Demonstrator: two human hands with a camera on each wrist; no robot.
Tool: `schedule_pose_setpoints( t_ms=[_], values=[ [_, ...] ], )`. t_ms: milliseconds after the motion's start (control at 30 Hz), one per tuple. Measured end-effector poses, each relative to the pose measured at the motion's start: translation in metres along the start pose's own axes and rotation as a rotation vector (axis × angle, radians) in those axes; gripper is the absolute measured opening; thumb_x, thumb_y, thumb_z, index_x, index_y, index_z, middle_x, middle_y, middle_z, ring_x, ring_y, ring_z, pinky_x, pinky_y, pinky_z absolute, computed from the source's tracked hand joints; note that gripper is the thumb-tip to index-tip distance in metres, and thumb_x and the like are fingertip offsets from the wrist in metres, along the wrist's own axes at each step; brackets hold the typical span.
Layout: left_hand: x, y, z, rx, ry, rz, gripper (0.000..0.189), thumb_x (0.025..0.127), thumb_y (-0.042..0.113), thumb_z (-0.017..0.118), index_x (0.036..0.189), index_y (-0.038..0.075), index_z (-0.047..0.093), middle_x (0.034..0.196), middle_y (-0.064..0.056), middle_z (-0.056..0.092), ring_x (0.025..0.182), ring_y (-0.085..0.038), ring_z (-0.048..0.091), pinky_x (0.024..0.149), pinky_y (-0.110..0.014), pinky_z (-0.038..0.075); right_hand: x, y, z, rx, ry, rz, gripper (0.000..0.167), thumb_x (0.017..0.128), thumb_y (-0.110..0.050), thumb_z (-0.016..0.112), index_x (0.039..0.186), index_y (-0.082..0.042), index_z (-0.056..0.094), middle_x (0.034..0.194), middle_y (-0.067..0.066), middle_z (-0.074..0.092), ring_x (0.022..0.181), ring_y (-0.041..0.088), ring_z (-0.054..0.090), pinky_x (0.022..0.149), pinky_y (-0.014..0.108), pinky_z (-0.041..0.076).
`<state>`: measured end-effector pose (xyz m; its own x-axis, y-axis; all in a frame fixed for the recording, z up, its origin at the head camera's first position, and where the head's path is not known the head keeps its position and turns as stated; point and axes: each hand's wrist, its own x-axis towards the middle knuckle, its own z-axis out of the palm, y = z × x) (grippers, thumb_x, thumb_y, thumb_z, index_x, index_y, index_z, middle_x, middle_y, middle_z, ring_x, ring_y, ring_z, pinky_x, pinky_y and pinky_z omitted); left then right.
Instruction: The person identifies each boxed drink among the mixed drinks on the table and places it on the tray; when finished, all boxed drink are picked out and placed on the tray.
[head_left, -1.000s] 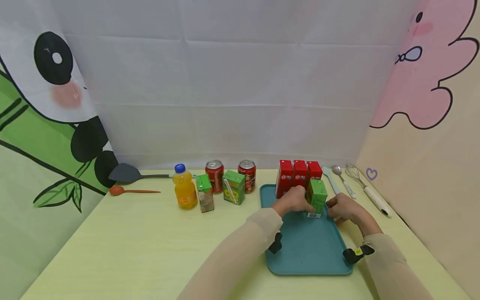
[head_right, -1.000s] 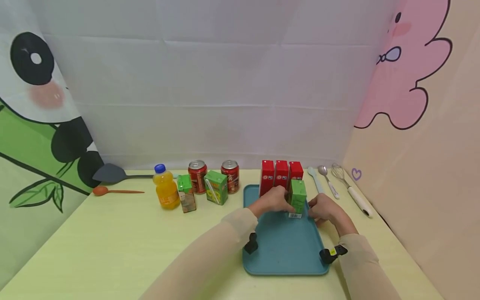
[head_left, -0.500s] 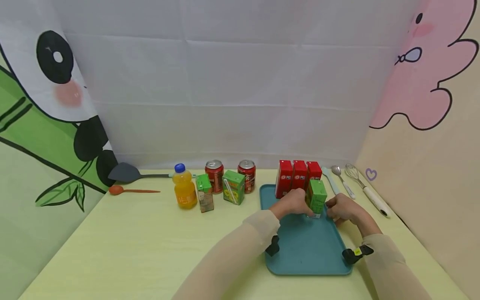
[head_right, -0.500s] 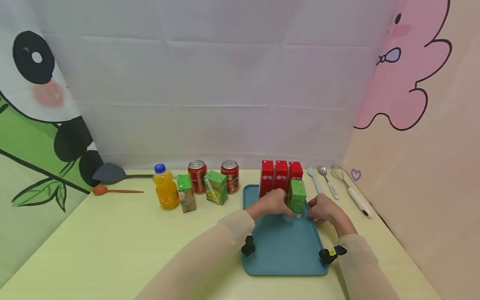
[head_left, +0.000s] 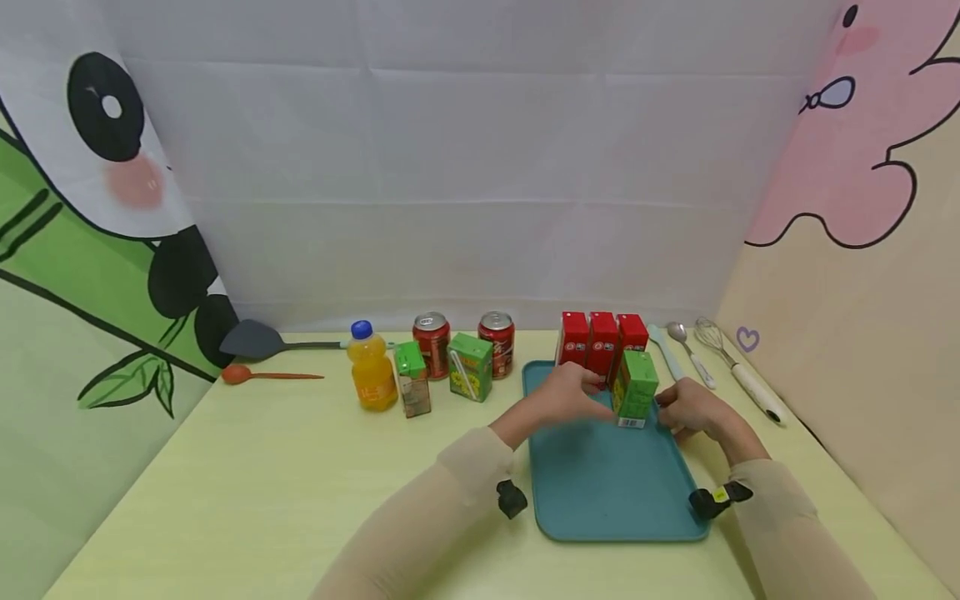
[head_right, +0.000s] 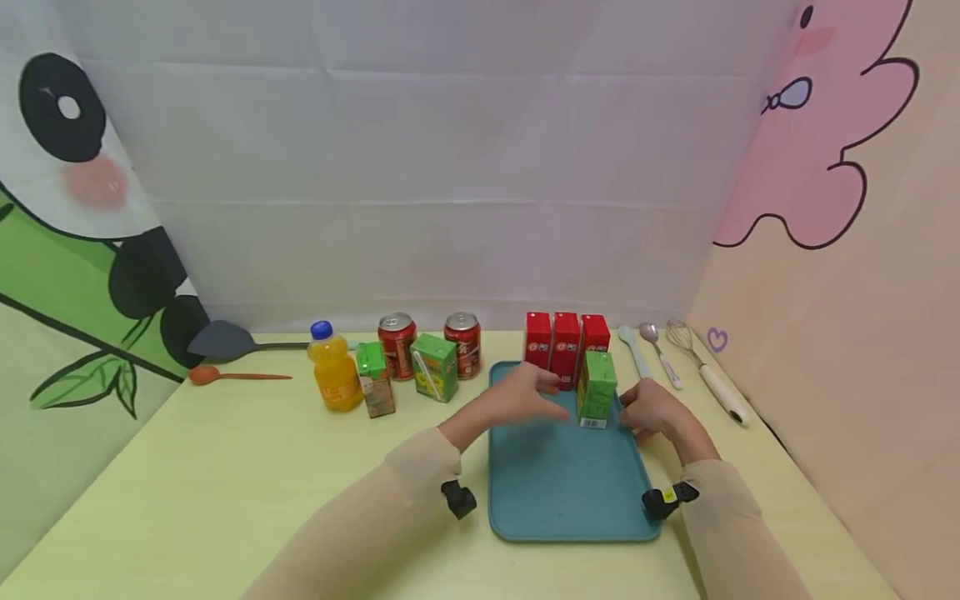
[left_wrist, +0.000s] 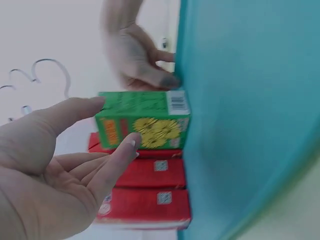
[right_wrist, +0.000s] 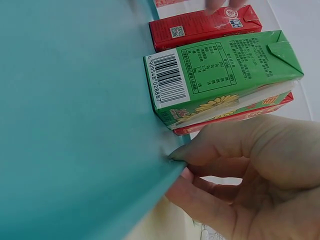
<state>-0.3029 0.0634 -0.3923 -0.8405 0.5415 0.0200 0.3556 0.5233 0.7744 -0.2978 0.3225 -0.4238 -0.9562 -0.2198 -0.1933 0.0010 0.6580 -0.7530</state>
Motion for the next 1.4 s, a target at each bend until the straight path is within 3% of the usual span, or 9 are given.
schedule_pose_setpoints(
  t_ms=[33,100,267,533,667,767,1000,1167,1400],
  values=[
    [-0.004,-0.001,-0.005,-0.027,0.013,0.002,0.062,0.083,0.024,0.084,0.134,-0.001,0.061,0.125,-0.010,0.068,0.109,-0.016,0.066,0.088,-0.029,0.055,0.000,0.000,-0.001,-0.002,-0.004,-0.004,0.050,0.089,0.003,0.058,0.131,0.027,0.044,0.134,0.044,0.046,0.104,0.036,0.063,0.070,0.044,0.061],
    [-0.009,-0.002,-0.013,-0.060,0.013,0.004,0.062,0.086,0.024,0.081,0.137,-0.001,0.058,0.127,-0.011,0.067,0.115,-0.020,0.064,0.092,-0.032,0.055,0.000,0.001,-0.002,-0.002,-0.003,0.001,0.050,0.089,0.002,0.059,0.131,0.026,0.044,0.134,0.043,0.046,0.103,0.035,0.063,0.071,0.044,0.061],
    [-0.025,-0.011,-0.029,-0.092,0.042,-0.004,0.063,0.087,0.030,0.079,0.138,0.001,0.058,0.125,-0.009,0.068,0.115,-0.019,0.064,0.090,-0.032,0.055,-0.002,0.003,-0.003,-0.009,0.008,0.018,0.049,0.089,0.002,0.059,0.130,0.026,0.046,0.132,0.042,0.049,0.098,0.032,0.064,0.071,0.044,0.061],
    [-0.055,-0.021,-0.081,-0.087,0.245,0.083,0.050,0.092,0.022,0.075,0.135,0.002,0.061,0.121,-0.011,0.070,0.107,-0.023,0.068,0.084,-0.032,0.058,-0.001,0.000,-0.004,-0.005,-0.005,0.010,0.051,0.088,0.002,0.060,0.129,0.027,0.046,0.129,0.040,0.052,0.095,0.030,0.064,0.070,0.043,0.061],
    [-0.063,-0.022,-0.108,-0.046,0.359,0.073,0.051,0.092,0.022,0.075,0.136,0.003,0.060,0.123,-0.013,0.068,0.109,-0.025,0.066,0.090,-0.036,0.056,-0.001,-0.001,-0.007,-0.023,-0.005,0.001,0.051,0.088,0.002,0.059,0.130,0.027,0.045,0.132,0.042,0.048,0.097,0.031,0.065,0.070,0.044,0.061],
    [-0.067,-0.026,-0.119,0.014,0.425,0.020,0.055,0.092,0.023,0.075,0.139,0.003,0.057,0.128,-0.014,0.065,0.115,-0.028,0.062,0.095,-0.041,0.053,0.000,-0.002,-0.008,-0.021,-0.009,-0.003,0.051,0.089,0.002,0.059,0.131,0.027,0.044,0.134,0.043,0.047,0.098,0.033,0.065,0.071,0.044,0.061],
    [-0.063,-0.049,-0.114,0.111,0.561,-0.077,0.067,0.087,0.023,0.080,0.142,0.001,0.049,0.142,-0.019,0.052,0.129,-0.035,0.050,0.103,-0.049,0.046,0.001,0.000,-0.003,0.008,-0.023,0.007,0.050,0.090,0.002,0.058,0.131,0.028,0.043,0.134,0.043,0.047,0.098,0.033,0.065,0.071,0.044,0.061],
    [-0.054,-0.063,-0.103,0.092,0.658,-0.090,0.081,0.083,0.022,0.084,0.147,0.001,0.039,0.147,-0.021,0.040,0.133,-0.037,0.042,0.106,-0.051,0.043,0.001,0.001,-0.001,0.008,-0.023,0.015,0.051,0.090,0.002,0.058,0.131,0.027,0.043,0.132,0.042,0.049,0.087,0.025,0.063,0.070,0.043,0.061],
    [-0.044,-0.076,-0.089,0.060,0.731,-0.148,0.088,0.079,0.021,0.087,0.147,0.001,0.036,0.147,-0.022,0.037,0.134,-0.038,0.041,0.106,-0.053,0.043,0.001,-0.001,-0.002,0.011,-0.022,0.016,0.051,0.090,0.002,0.058,0.132,0.027,0.042,0.131,0.042,0.050,0.091,0.027,0.064,0.071,0.043,0.061]
  ],
)
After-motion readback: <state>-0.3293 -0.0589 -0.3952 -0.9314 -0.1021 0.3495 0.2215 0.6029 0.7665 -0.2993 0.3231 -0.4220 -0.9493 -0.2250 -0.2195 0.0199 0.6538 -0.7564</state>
